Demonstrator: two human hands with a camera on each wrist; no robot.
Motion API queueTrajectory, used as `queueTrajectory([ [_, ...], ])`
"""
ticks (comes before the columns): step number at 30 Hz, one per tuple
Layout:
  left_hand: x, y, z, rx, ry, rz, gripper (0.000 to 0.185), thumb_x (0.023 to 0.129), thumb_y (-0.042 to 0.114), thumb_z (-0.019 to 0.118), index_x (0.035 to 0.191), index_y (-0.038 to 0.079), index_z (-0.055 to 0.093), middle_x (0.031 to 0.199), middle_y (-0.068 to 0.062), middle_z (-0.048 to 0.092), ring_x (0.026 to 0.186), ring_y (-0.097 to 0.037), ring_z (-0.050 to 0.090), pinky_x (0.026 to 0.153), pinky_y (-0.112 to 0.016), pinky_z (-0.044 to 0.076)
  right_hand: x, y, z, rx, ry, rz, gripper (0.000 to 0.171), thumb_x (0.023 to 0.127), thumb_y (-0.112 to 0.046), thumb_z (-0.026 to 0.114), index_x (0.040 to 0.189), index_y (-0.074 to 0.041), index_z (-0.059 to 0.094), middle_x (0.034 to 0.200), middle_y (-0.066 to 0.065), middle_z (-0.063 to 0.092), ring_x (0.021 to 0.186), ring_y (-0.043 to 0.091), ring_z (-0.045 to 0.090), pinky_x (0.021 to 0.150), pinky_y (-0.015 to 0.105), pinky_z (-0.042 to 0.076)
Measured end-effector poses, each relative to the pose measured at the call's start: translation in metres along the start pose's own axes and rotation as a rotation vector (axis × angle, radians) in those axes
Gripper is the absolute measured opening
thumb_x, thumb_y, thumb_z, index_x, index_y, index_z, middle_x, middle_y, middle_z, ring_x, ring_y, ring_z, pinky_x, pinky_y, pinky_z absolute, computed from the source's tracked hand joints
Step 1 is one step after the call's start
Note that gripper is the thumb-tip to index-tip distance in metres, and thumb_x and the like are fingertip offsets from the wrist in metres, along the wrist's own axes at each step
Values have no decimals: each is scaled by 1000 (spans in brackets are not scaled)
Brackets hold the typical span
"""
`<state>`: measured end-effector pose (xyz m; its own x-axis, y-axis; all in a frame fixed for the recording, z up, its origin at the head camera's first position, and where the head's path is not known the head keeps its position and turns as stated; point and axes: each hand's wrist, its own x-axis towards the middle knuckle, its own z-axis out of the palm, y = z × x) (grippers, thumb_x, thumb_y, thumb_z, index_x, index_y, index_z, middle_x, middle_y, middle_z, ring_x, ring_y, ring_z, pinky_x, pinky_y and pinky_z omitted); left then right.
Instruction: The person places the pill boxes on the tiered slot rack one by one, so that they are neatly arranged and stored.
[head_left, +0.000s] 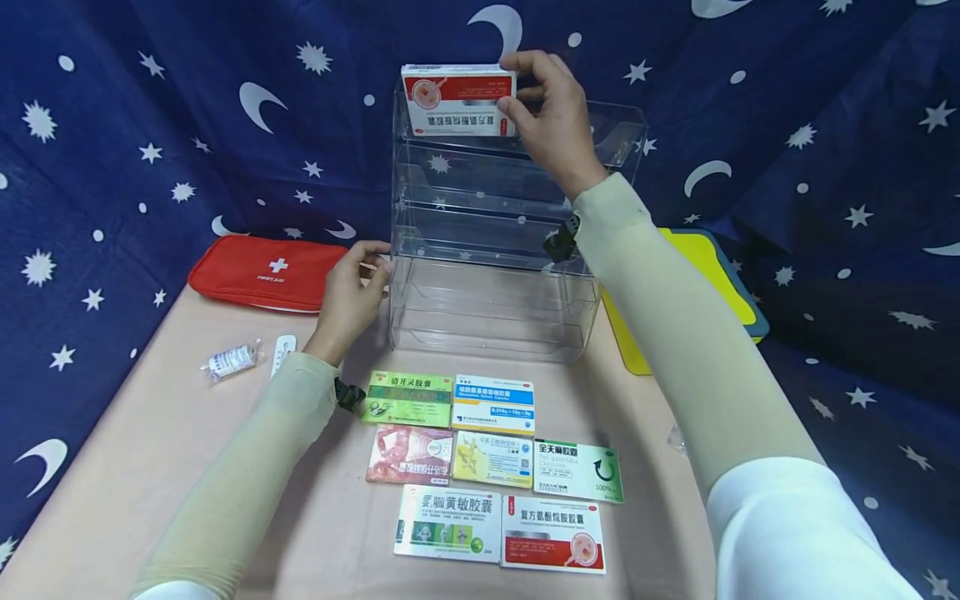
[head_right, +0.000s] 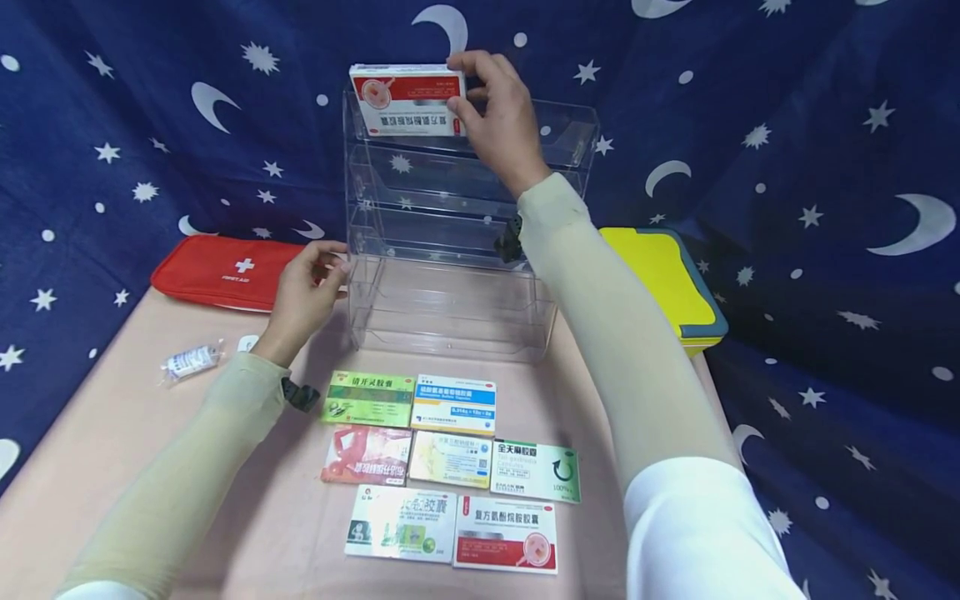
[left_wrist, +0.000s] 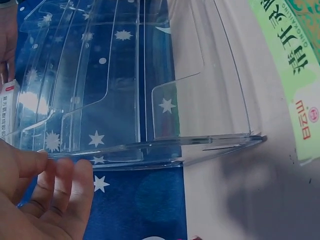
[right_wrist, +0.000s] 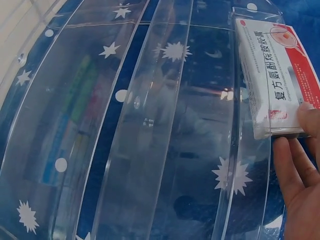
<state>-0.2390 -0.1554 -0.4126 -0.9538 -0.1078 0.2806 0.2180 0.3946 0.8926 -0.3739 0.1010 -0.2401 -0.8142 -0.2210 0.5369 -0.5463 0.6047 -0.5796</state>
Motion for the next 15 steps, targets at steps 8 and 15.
queueTrajectory([
  [8, 1, 1, -1, 4, -7, 4, 29, 100, 5, 64, 130, 5, 62, 102, -12, 62, 88, -22, 62, 66, -24, 60, -2, 3, 1, 3, 2, 11, 38, 99, -19, 66, 136, -21, 60, 128, -3, 53, 112, 9, 61, 94, 19, 52],
  [15, 0, 1, -2, -28, -10, 2, 28, 100, 5, 63, 128, 4, 62, 101, -13, 62, 86, -22, 62, 65, -25, 61, -4, 2, 1, -63, -1, -8, 33, 101, -18, 65, 134, -18, 63, 128, -3, 54, 112, 7, 57, 94, 17, 49],
])
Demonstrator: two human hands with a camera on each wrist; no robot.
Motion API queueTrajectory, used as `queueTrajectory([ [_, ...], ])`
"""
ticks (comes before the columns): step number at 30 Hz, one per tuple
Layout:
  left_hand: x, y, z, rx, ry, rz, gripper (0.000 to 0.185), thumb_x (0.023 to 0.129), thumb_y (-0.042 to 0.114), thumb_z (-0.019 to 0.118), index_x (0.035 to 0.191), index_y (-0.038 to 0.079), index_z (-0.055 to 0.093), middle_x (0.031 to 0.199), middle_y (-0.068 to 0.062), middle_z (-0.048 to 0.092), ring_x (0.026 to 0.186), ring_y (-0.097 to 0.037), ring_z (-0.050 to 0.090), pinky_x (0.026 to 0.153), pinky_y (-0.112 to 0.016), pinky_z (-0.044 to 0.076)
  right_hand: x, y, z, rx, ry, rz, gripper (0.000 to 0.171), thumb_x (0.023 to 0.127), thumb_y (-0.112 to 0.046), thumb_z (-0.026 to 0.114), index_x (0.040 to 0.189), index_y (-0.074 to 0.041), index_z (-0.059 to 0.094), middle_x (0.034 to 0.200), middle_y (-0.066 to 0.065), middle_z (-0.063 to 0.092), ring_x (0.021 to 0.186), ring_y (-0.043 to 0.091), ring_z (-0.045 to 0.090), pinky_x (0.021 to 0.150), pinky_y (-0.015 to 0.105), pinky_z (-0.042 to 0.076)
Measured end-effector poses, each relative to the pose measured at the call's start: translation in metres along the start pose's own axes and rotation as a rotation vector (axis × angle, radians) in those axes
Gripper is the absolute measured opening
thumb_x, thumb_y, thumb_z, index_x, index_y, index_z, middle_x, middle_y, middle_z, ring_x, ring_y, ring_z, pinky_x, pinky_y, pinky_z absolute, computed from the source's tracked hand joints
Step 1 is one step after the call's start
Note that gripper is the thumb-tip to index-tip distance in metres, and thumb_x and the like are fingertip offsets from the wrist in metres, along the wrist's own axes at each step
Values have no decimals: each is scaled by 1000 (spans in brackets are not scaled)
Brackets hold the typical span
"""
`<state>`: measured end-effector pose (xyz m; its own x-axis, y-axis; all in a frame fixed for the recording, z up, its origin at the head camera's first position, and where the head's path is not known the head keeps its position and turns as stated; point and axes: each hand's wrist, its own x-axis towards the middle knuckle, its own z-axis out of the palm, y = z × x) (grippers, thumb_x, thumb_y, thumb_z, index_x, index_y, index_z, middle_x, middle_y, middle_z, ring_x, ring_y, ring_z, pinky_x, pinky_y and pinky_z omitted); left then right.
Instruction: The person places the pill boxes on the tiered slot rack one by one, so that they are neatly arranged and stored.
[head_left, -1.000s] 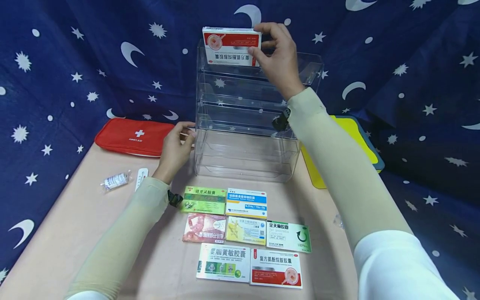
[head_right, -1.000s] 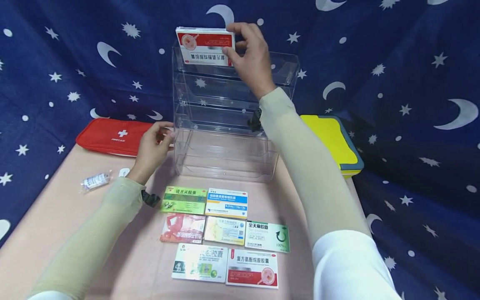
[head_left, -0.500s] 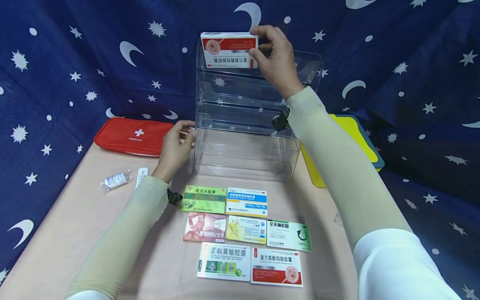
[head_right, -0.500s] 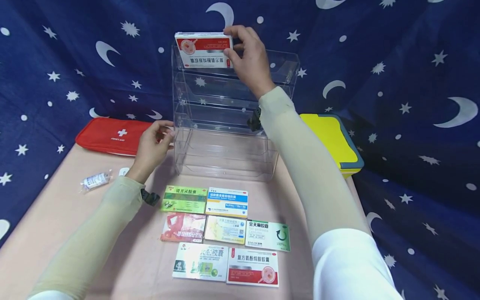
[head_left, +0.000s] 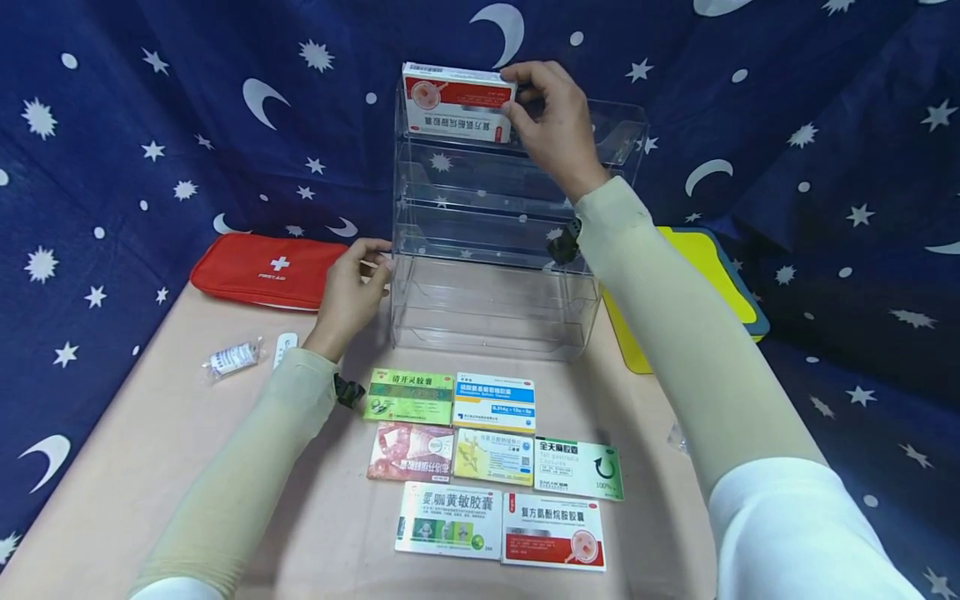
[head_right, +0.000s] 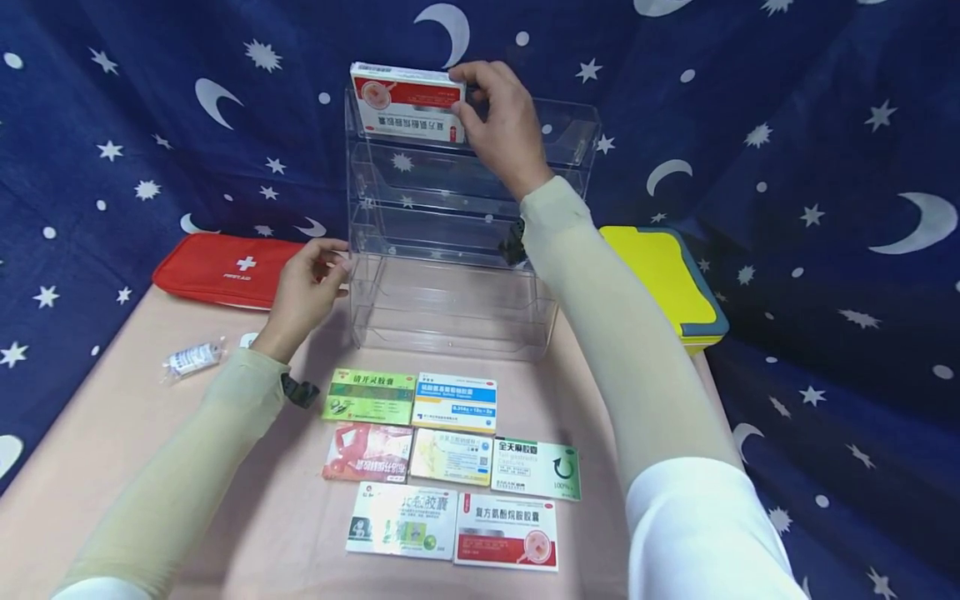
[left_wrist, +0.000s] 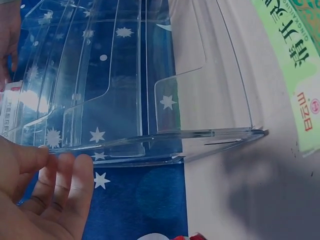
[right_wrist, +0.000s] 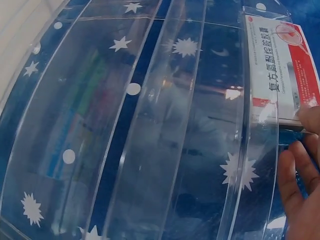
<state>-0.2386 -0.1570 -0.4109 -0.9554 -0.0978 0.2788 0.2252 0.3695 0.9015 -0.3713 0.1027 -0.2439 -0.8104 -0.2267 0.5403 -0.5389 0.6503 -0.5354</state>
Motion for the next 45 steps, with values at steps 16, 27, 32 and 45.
queueTrajectory([
  [16, 2, 1, -5, -15, -59, -4, 30, 98, -1, 62, 128, 1, 61, 102, -15, 62, 84, -24, 61, 69, -34, 63, -105, 23, -44, 126, 28, -75, 23, 100, -18, 67, 121, -9, 70, 129, -6, 57, 103, 10, 58, 71, 24, 46],
  [27, 5, 3, -7, -8, -78, -2, 30, 98, -3, 60, 127, 1, 60, 101, -14, 59, 87, -28, 60, 69, -32, 62, -262, 72, -80, 25, -277, 233, 25, 100, -25, 68, 122, -14, 68, 115, -1, 67, 93, 15, 59, 75, 24, 52],
  [32, 5, 1, -5, 3, -83, 6, 30, 97, -3, 60, 128, 0, 60, 101, -14, 59, 84, -24, 60, 69, -36, 63, -330, 81, -78, 1, -404, 374, 24, 98, -18, 71, 121, -14, 67, 113, 1, 69, 90, 18, 61, 75, 30, 56],
  [45, 4, -1, -4, -8, -78, 14, 30, 97, -2, 62, 127, 1, 60, 100, -14, 60, 82, -22, 60, 68, -34, 63, -427, 87, -65, -46, -472, 589, 49, 90, -38, 79, 129, -14, 64, 99, -1, 58, 88, 20, 53, 68, 25, 47],
])
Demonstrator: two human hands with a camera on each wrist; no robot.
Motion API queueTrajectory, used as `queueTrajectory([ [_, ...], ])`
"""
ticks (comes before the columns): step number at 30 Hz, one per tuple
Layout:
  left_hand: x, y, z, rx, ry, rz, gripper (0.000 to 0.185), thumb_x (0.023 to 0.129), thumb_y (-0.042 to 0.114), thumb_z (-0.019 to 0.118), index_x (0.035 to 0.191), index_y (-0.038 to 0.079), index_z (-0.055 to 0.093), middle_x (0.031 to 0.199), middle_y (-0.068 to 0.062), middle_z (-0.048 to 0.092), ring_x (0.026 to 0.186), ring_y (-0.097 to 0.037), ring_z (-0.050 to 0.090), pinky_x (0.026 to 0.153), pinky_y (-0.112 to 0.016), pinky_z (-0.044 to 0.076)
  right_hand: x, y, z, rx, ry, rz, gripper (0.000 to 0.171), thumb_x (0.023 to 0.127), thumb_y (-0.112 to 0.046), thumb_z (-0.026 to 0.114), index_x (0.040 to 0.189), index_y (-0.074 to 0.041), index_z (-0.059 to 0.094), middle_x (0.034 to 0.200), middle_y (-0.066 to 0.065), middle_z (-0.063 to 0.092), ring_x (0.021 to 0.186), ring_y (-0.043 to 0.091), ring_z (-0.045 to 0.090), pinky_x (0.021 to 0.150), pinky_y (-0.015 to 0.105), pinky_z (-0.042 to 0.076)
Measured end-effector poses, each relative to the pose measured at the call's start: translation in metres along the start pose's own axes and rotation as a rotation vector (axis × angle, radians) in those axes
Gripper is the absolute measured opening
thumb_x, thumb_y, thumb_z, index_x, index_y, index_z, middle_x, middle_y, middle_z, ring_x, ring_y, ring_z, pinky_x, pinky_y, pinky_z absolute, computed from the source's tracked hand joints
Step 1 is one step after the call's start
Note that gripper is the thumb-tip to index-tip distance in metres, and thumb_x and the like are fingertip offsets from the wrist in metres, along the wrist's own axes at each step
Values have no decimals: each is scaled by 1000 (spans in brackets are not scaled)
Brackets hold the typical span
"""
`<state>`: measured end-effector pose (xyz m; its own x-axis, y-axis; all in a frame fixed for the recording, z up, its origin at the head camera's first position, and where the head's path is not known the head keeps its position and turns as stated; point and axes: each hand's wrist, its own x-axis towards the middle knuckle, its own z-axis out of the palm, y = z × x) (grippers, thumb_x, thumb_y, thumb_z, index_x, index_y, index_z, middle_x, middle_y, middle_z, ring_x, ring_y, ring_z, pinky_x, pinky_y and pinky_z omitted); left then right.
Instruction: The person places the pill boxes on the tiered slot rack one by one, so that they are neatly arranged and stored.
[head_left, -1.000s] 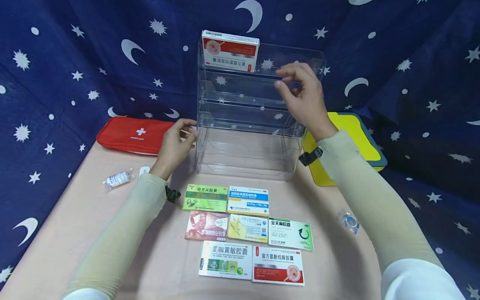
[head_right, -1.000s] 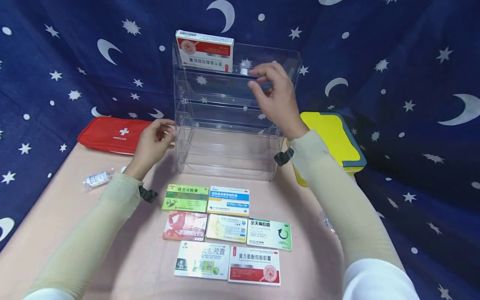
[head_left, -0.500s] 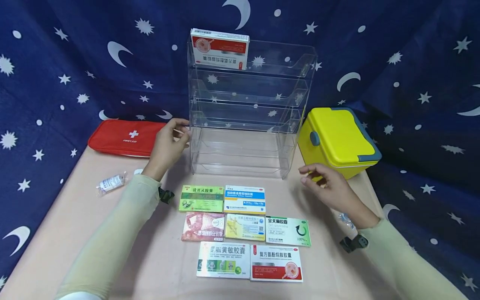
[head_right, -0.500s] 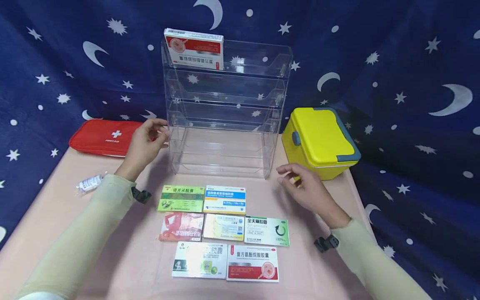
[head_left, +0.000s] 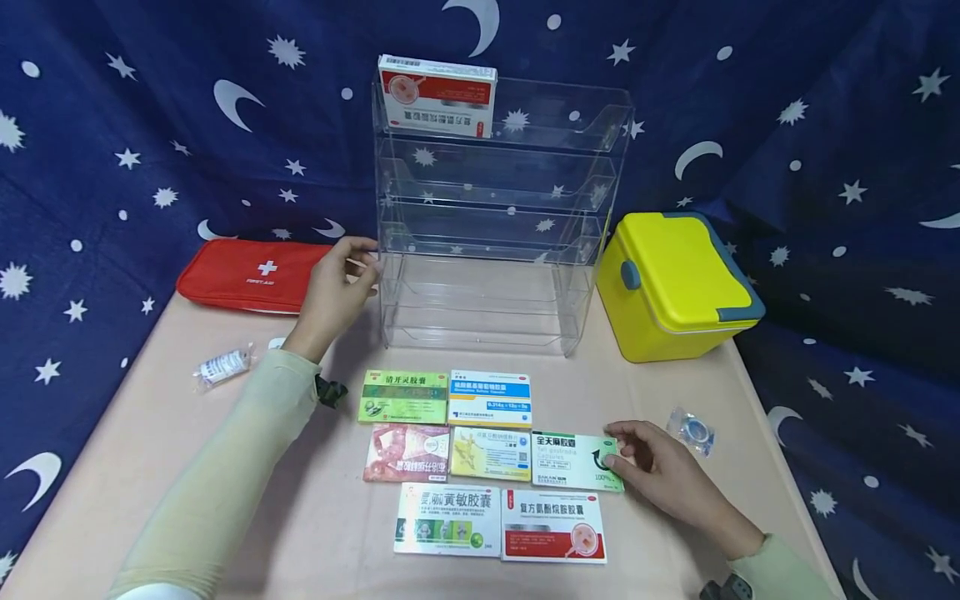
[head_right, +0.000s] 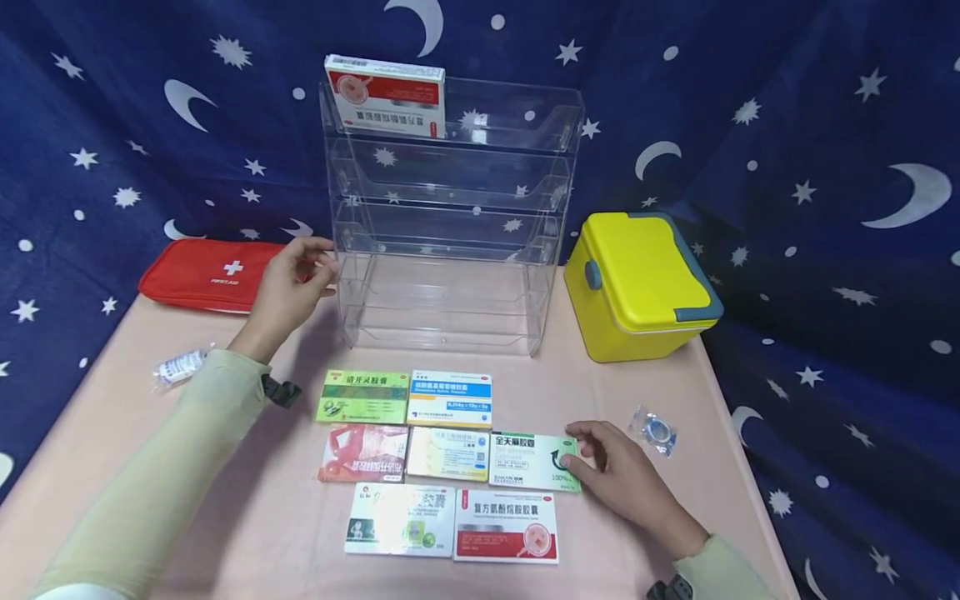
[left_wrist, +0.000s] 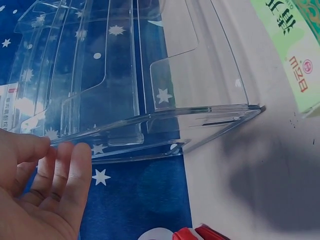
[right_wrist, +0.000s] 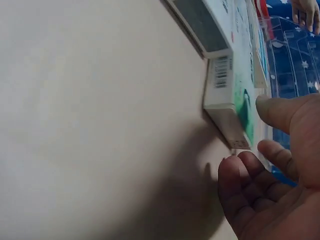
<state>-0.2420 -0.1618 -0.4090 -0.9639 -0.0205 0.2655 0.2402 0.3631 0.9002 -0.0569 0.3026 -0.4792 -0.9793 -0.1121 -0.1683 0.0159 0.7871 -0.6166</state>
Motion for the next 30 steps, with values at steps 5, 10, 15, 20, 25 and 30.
queueTrajectory([
  [5, 0, 0, -1, 3, -1, -2, 30, 98, -2, 61, 127, 0, 59, 100, -15, 60, 83, -23, 61, 67, -28, 62, -7, 5, 9, -7, 28, 31, 63, 84, -47, 82, 133, -12, 63, 100, 2, 55, 89, 20, 51, 68, 25, 46],
  [10, 1, 1, 0, 16, -2, -4, 30, 98, -2, 60, 128, 1, 59, 101, -14, 60, 84, -24, 61, 66, -24, 60, -8, 8, 13, -13, 52, 10, 58, 83, -39, 85, 131, -12, 64, 99, 2, 52, 87, 20, 50, 66, 24, 46],
  [15, 1, 1, 1, 14, -4, 2, 29, 99, -1, 60, 128, 0, 59, 101, -15, 60, 84, -25, 61, 66, -24, 60, -9, 9, 13, 7, 70, -1, 54, 82, -33, 87, 127, -14, 64, 97, 3, 52, 85, 20, 50, 65, 23, 45],
  [20, 0, 1, 0, 14, -2, 7, 29, 99, 0, 60, 128, 0, 58, 101, -15, 59, 84, -26, 62, 68, -30, 62, -7, 9, 11, 34, 115, -19, 55, 80, -26, 89, 125, -13, 60, 94, 3, 56, 81, 21, 51, 62, 22, 45],
  [25, -1, 2, 0, 19, -2, -1, 30, 99, -1, 60, 128, 1, 58, 101, -14, 59, 84, -23, 61, 70, -35, 63, -2, 9, 9, 28, 198, -28, 56, 81, -16, 89, 126, -12, 56, 94, 2, 58, 80, 19, 52, 62, 20, 48],
  [30, -1, 0, 1, 26, -8, 1, 29, 100, 1, 61, 129, 1, 58, 102, -15, 59, 84, -24, 62, 69, -31, 62, -1, 11, 12, 40, 242, -45, 56, 82, -12, 87, 128, -12, 55, 96, 2, 59, 78, 19, 55, 62, 19, 51],
])
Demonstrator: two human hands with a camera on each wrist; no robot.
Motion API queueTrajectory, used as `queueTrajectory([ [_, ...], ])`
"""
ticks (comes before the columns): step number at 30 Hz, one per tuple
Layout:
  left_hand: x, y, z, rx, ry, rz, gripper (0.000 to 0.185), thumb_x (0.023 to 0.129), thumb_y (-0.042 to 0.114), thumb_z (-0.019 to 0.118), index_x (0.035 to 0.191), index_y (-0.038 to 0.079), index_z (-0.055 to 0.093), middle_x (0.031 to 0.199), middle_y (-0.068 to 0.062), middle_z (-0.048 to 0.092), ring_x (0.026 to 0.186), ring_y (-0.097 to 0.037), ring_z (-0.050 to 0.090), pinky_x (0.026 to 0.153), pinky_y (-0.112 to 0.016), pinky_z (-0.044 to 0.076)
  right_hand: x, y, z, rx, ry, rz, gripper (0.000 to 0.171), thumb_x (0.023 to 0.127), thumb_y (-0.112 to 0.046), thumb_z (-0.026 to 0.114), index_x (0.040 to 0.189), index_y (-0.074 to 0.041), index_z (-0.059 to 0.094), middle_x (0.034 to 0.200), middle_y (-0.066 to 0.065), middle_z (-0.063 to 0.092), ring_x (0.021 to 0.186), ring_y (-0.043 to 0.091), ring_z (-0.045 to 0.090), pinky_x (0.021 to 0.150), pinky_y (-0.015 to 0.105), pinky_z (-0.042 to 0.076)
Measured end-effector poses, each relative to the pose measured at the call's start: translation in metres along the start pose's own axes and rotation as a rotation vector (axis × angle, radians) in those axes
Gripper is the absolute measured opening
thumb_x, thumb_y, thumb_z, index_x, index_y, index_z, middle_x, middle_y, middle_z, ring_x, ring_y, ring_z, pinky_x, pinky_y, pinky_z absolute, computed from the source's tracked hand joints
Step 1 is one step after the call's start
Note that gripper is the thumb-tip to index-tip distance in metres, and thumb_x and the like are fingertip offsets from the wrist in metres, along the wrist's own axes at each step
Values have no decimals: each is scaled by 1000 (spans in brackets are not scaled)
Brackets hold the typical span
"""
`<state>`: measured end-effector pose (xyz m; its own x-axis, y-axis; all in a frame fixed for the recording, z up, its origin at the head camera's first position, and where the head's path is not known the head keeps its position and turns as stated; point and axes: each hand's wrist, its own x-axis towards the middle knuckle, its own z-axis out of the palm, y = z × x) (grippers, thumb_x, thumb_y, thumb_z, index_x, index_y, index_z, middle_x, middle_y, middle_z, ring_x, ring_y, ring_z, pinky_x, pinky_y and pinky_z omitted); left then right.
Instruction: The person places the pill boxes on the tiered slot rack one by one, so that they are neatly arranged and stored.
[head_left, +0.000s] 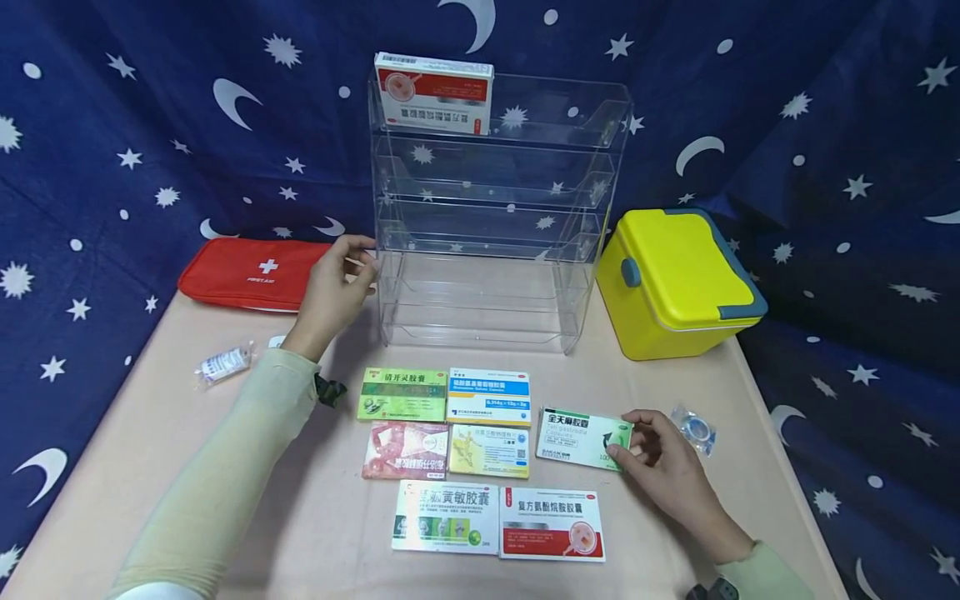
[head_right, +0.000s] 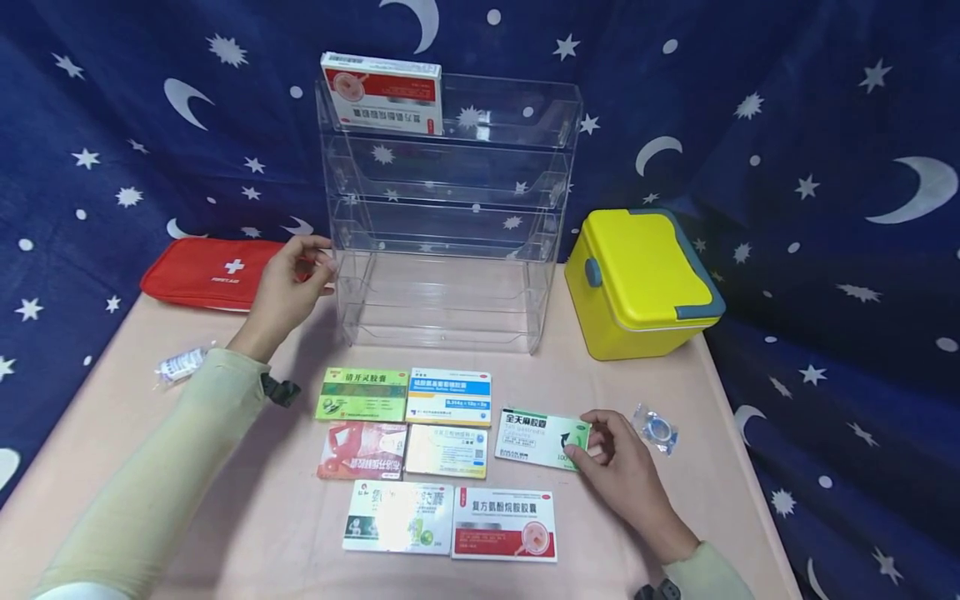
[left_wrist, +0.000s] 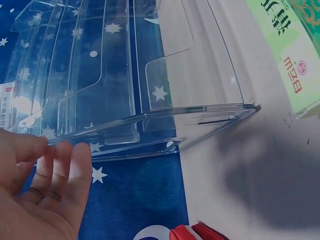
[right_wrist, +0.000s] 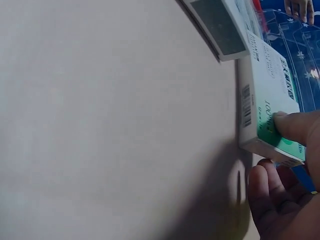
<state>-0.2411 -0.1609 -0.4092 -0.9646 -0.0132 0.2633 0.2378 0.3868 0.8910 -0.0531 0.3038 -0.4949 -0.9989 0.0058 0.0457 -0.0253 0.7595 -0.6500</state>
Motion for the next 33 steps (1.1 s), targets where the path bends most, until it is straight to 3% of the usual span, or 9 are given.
queueTrajectory([
  [5, 0, 0, 0, -1, 0, -8, 30, 100, 1, 61, 129, 2, 58, 102, -14, 59, 85, -24, 61, 71, -35, 63, -6, 3, 4, 80, 1, -29, 55, 85, -11, 85, 128, -13, 52, 116, 3, 61, 84, 19, 60, 65, 20, 55],
  [9, 0, 1, -1, -2, 0, -9, 29, 100, 1, 61, 129, 2, 57, 102, -14, 58, 85, -25, 61, 71, -34, 62, -10, 5, 5, 169, -3, -96, 54, 83, -2, 84, 124, -11, 51, 132, 3, 57, 90, 20, 61, 66, 18, 55],
  [14, -1, 1, -1, -2, 0, -6, 29, 100, 0, 60, 129, 2, 57, 102, -14, 58, 85, -25, 61, 73, -39, 62, -14, 7, 3, 200, 0, -146, 54, 81, 4, 83, 123, -11, 51, 126, 1, 59, 87, 17, 61, 65, 18, 54],
  [20, -1, 1, 0, -8, -3, 0, 29, 100, 0, 60, 129, 1, 57, 101, -14, 58, 86, -27, 62, 73, -45, 62, -7, 2, -5, 336, -26, -80, 47, 85, 5, 79, 124, -8, 55, 110, 8, 57, 80, 14, 55, 60, 18, 51],
  [25, 0, 1, 1, -13, -1, 1, 29, 100, 0, 60, 129, 2, 57, 101, -14, 58, 85, -26, 62, 72, -41, 62, 29, -15, -21, 456, -10, -100, 44, 89, 7, 74, 127, 0, 54, 109, 16, 57, 89, 18, 58, 70, 17, 53],
  [33, 0, 0, 0, -15, -5, -2, 30, 100, 1, 61, 130, 1, 57, 102, -15, 59, 86, -29, 60, 67, -27, 61, 128, -75, -60, 423, 45, -296, 43, 89, 7, 74, 128, 1, 56, 116, 10, 63, 95, 25, 60, 71, 20, 54],
])
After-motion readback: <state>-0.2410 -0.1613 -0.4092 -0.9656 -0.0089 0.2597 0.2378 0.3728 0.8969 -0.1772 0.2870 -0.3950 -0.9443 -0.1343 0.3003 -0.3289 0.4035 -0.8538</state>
